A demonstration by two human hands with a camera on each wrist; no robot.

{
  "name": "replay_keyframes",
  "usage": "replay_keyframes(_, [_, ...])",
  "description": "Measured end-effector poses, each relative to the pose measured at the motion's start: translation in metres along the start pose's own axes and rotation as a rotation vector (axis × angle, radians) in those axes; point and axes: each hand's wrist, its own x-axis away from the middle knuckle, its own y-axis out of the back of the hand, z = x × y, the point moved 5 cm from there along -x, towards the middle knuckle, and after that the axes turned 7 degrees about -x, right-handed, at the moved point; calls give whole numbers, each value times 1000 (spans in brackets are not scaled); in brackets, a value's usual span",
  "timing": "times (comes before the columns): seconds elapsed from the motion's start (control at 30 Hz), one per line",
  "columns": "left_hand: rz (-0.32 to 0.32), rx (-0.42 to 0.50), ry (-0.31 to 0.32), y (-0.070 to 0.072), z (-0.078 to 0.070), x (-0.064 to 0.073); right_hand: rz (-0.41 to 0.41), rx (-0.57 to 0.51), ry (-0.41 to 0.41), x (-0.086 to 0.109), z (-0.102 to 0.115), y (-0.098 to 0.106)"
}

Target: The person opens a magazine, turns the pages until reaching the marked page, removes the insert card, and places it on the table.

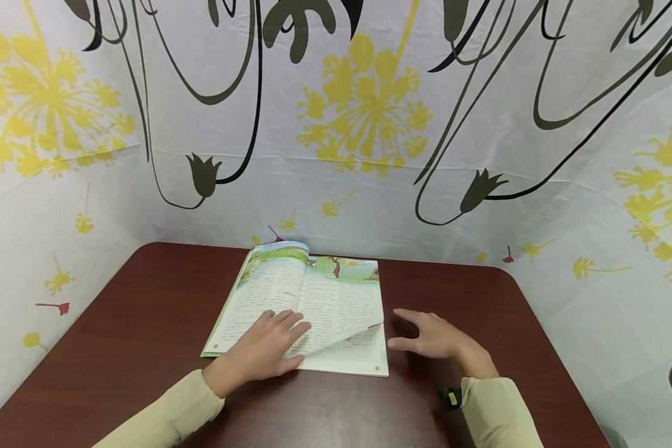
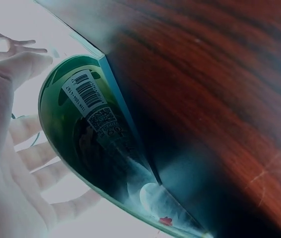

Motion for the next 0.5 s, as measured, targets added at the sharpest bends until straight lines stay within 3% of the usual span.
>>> replay_keyframes(0.1, [-40,18,-29,2,-1,-1,13,18,4,-2,-1,-5])
replay_keyframes(0.3, [-105,79,-98,7,-2,-2,12,60,97,-8,5,-16])
replay_keyframes(0.5, [-126,15,-130,10,-3,-3,-11,125,110,-14,13,-24])
